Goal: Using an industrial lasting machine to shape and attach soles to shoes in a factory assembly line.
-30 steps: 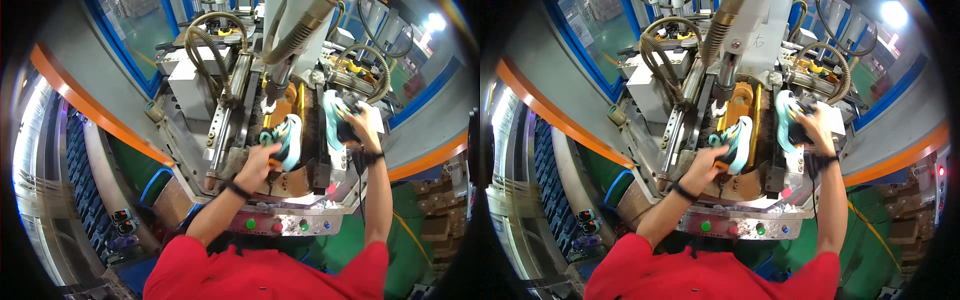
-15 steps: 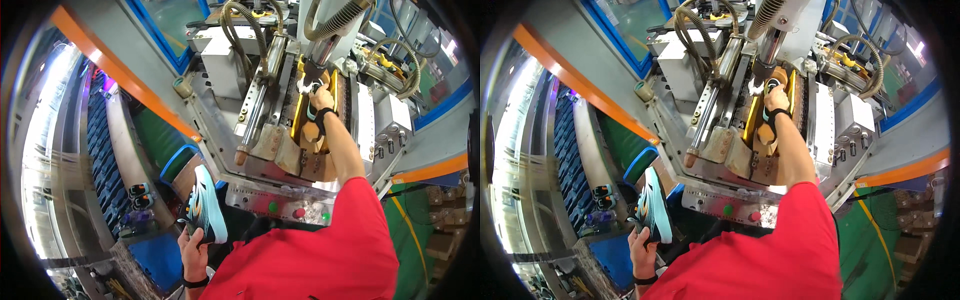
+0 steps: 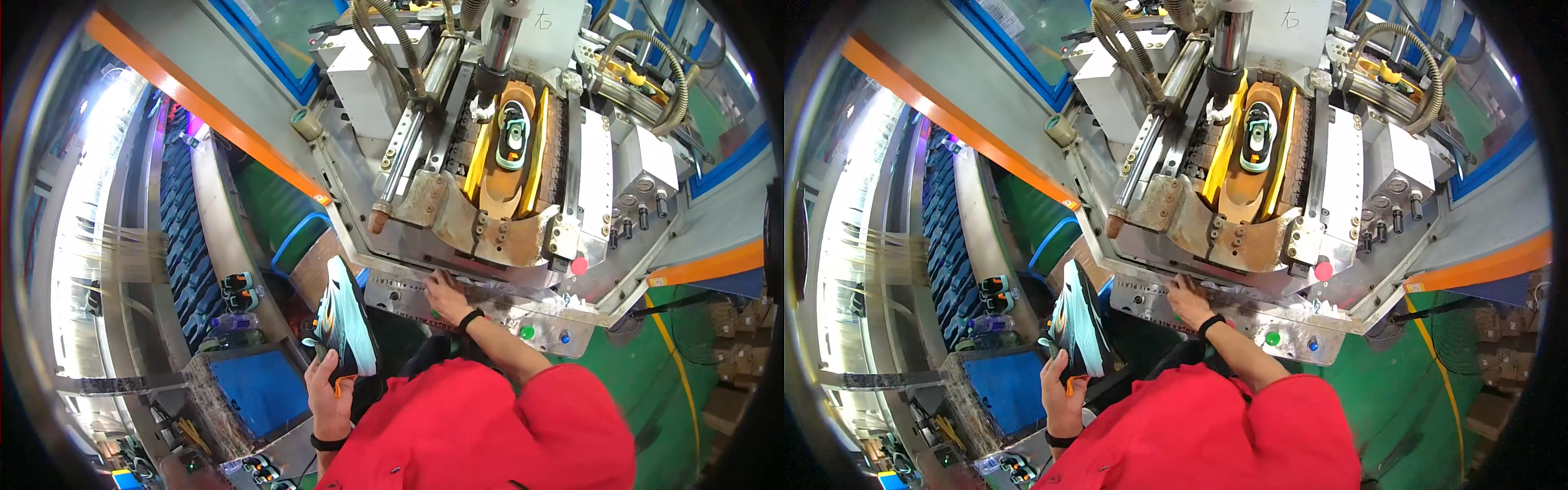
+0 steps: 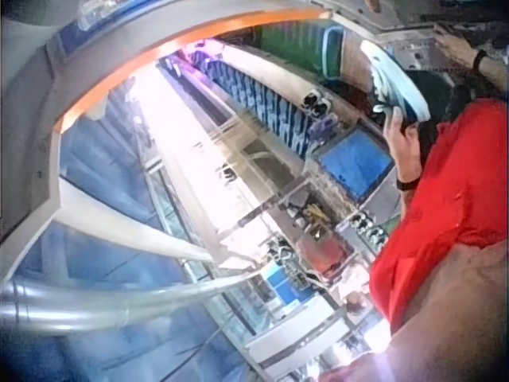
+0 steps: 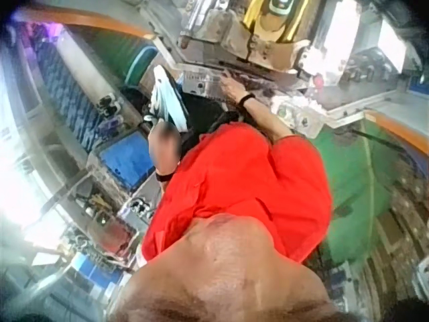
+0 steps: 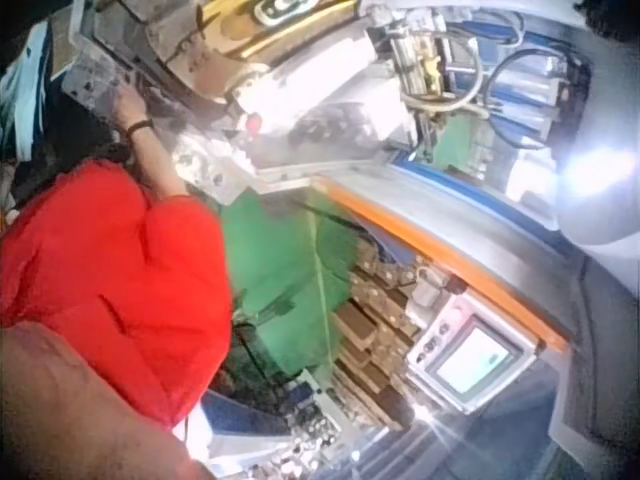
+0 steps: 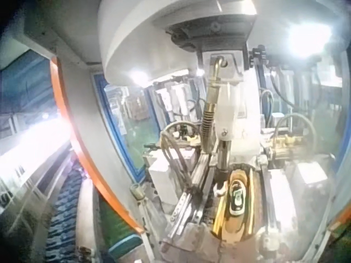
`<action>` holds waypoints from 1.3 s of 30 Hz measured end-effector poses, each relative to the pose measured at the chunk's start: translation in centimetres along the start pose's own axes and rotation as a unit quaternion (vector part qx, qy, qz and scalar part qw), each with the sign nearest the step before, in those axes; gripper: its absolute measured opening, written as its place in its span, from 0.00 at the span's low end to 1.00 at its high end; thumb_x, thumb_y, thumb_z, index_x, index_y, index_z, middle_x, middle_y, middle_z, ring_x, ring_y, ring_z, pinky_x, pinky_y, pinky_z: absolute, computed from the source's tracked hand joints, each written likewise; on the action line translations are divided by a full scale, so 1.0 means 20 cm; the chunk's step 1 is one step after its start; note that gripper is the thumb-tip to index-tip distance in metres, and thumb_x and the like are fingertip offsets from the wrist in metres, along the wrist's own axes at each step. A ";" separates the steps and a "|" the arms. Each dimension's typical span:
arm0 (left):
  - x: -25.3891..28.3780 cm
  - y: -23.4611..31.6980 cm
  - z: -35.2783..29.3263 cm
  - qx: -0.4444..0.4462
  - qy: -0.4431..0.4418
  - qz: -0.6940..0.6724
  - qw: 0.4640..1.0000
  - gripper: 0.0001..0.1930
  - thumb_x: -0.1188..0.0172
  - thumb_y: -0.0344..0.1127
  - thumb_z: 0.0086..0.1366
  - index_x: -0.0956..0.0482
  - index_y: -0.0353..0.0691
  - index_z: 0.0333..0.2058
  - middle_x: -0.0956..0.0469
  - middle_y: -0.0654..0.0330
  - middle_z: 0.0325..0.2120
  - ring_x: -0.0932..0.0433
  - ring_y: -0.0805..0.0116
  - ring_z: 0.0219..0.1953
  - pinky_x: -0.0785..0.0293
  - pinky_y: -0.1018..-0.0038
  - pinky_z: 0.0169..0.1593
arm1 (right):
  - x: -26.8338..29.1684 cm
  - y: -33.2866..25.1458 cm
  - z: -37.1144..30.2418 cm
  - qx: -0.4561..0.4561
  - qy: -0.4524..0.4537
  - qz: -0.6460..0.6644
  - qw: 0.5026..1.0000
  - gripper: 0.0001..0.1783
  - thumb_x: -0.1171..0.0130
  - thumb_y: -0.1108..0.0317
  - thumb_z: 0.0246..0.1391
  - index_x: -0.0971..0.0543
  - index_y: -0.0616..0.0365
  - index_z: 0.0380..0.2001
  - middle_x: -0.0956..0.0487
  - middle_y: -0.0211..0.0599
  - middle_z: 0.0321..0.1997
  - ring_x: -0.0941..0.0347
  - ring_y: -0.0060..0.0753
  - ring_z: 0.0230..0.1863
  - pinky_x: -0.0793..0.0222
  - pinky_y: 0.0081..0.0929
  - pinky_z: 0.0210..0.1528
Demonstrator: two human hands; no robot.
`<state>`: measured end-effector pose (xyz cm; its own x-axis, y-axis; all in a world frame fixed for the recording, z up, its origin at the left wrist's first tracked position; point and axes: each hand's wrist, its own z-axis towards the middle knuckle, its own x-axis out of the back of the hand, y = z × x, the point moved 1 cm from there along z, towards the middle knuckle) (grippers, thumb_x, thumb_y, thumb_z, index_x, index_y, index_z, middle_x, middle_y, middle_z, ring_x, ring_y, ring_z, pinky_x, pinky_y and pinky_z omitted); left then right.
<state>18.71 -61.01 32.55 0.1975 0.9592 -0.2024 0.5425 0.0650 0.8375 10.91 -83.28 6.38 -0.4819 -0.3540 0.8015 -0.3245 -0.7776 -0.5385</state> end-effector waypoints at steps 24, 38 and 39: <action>0.02 -0.16 -0.08 0.021 0.011 -0.085 0.996 0.11 0.40 0.35 0.63 0.24 0.36 0.40 0.22 0.63 0.32 0.22 0.72 0.29 0.25 0.76 0.34 | 2.30 0.19 1.61 0.076 0.385 0.300 0.870 0.17 0.32 0.65 0.43 0.21 0.64 0.36 0.21 0.33 0.27 0.27 0.23 0.24 0.32 0.25 0.24; 0.37 -0.44 -0.37 0.008 0.086 -0.117 0.989 0.11 0.41 0.29 0.62 0.23 0.35 0.43 0.21 0.59 0.39 0.22 0.67 0.40 0.24 0.72 0.42 | 2.26 0.12 1.65 -0.021 0.326 0.218 0.920 0.26 0.30 0.63 0.40 0.21 0.64 0.44 0.18 0.44 0.36 0.22 0.35 0.35 0.26 0.30 0.36; 0.42 -0.49 -0.36 -0.043 0.044 -0.030 0.998 0.13 0.41 0.23 0.60 0.24 0.34 0.45 0.22 0.58 0.40 0.22 0.67 0.42 0.24 0.71 0.45 | 2.49 0.59 1.83 -0.120 0.182 -0.004 0.976 0.39 0.31 0.52 0.48 0.31 0.62 0.58 0.23 0.41 0.49 0.25 0.27 0.46 0.27 0.25 0.41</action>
<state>9.15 -51.55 26.25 0.0922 0.9730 -0.2116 0.4792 0.1429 0.8660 12.96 -129.15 49.49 -0.7210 -0.1070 0.6846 -0.4896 -0.6206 -0.6126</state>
